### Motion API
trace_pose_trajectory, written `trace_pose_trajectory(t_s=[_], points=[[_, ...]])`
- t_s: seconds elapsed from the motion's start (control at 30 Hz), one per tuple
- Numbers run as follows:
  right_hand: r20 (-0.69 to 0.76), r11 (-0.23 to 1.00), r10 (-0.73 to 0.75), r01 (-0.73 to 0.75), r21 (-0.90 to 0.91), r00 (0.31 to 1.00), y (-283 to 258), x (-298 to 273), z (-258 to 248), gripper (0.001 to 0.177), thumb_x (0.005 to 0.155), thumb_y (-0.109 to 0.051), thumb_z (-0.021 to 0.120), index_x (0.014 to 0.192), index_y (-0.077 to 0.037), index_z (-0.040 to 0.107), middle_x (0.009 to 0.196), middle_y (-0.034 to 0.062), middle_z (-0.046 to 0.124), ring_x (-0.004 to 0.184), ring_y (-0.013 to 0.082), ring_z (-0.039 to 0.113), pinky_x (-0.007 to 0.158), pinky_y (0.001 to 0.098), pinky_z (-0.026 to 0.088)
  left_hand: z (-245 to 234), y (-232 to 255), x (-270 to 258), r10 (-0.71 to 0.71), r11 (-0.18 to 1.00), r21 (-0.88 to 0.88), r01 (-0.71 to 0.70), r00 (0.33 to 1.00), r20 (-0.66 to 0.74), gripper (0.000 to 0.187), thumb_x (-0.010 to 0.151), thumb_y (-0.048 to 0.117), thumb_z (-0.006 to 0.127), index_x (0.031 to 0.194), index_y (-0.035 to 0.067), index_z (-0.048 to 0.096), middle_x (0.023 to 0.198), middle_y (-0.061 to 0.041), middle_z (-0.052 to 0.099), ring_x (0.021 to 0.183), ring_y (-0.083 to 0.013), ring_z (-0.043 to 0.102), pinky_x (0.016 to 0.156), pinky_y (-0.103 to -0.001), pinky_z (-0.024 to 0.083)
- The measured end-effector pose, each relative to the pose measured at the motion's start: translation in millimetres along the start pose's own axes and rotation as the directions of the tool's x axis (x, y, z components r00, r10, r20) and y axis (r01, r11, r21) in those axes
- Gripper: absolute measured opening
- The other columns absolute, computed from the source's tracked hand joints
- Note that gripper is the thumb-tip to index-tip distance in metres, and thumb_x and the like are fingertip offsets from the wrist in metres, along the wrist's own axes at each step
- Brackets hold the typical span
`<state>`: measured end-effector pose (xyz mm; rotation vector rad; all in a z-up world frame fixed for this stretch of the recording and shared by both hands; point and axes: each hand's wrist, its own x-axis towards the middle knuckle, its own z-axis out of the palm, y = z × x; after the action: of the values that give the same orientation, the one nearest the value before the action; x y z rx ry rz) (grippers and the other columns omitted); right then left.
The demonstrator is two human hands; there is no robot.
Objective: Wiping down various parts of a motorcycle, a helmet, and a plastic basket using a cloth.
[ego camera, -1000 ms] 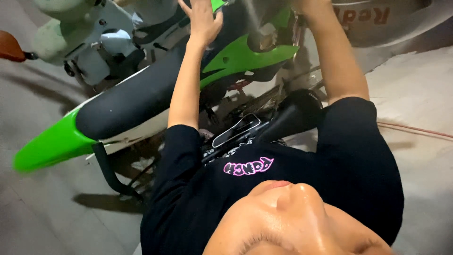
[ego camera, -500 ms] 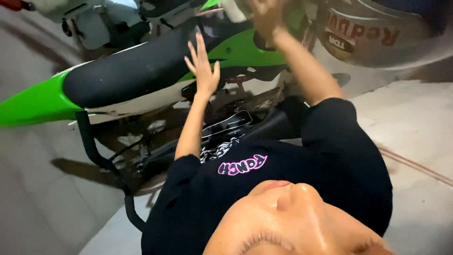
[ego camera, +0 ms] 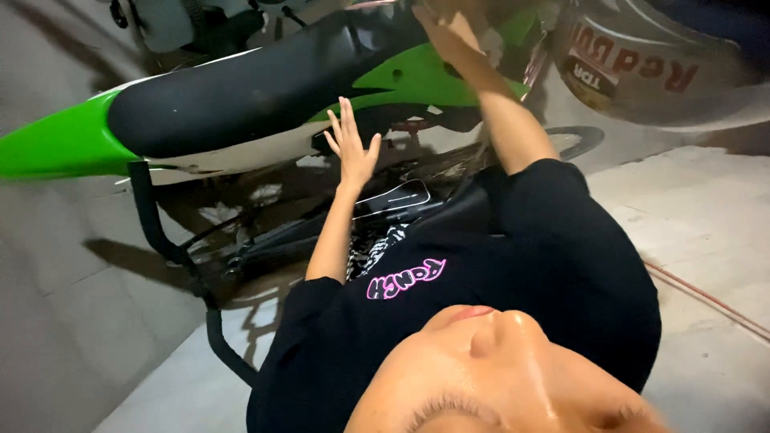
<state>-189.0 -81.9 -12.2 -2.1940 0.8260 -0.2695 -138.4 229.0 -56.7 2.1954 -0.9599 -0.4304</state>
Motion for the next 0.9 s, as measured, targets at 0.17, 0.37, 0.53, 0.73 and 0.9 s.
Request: trace_pose_trajectory(t_s=[0.17, 0.37, 0.53, 0.73, 0.9], points=[[0.020, 0.942, 0.085, -0.074, -0.327, 0.996, 42.7, -36.7, 7.5, 0.052, 0.108, -0.052, 0.061, 0.129, -0.005, 0.062, 0.125, 0.0264, 0.064, 0.110, 0.0414, 0.067, 0.096, 0.0520, 0.054, -2.3, -14.5, -20.9, 0.001, 1.000, -0.017, 0.000, 1.000, 0.023, 0.103, 0.093, 0.029, 0.074, 0.168, 0.014, 0.006, 0.175, -0.008, 0.006, 0.161, -0.0397, -0.001, 0.123, -0.069, -0.001], [-0.192, 0.891, -0.071, -0.024, -0.453, 0.979, 43.5, -94.9, 13.1, 0.044, 0.101, -0.032, 0.074, 0.137, -0.012, 0.060, 0.138, 0.0278, 0.050, 0.117, 0.0503, 0.053, 0.083, 0.0614, 0.052, -14.1, -28.3, -40.3, 0.031, 0.999, 0.002, -0.032, 0.999, 0.041, 0.103, 0.092, 0.029, 0.074, 0.167, 0.014, 0.006, 0.175, -0.008, 0.006, 0.161, -0.0392, -0.001, 0.123, -0.067, 0.000], [-0.175, 0.827, -0.372, 0.239, -0.509, 0.912, 101.6, -120.8, 74.0, 0.074, 0.094, -0.022, 0.080, 0.161, -0.019, 0.049, 0.154, 0.0232, 0.039, 0.138, 0.0440, 0.041, 0.107, 0.0625, 0.044, -19.0, -38.5, -55.7, 0.041, 0.999, -0.023, -0.040, 0.999, 0.025, 0.102, 0.093, 0.029, 0.074, 0.168, 0.015, 0.007, 0.175, -0.007, 0.006, 0.161, -0.0386, 0.000, 0.124, -0.067, 0.000], [0.208, 0.295, -0.604, 0.458, -0.839, 0.769, 61.8, -79.2, 103.0, 0.083, 0.095, -0.020, 0.072, 0.167, -0.047, 0.041, 0.173, 0.0060, 0.027, 0.149, 0.0378, 0.030, 0.119, 0.0575, 0.028, -27.4, -38.0, -65.5, 0.055, 0.997, -0.057, -0.052, 0.997, 0.046, 0.102, 0.093, 0.028, 0.075, 0.168, 0.014, 0.007, 0.175, -0.007, 0.005, 0.161, -0.0385, -0.001, 0.124, -0.067, -0.001], [0.181, 0.899, -0.176, 0.233, -0.371, 0.967, 113.0, -99.1, 64.5, 0.066, 0.101, -0.034, 0.066, 0.161, -0.021, 0.041, 0.159, 0.0101, 0.044, 0.144, 0.0320, 0.043, 0.121, 0.0538, 0.032, -47.8, -44.3, -72.7, 0.092, 0.994, -0.065, -0.089, 0.994, 0.054, 0.102, 0.093, 0.029, 0.075, 0.168, 0.014, 0.007, 0.176, -0.008, 0.005, 0.162, -0.0382, -0.002, 0.125, -0.066, -0.001]])
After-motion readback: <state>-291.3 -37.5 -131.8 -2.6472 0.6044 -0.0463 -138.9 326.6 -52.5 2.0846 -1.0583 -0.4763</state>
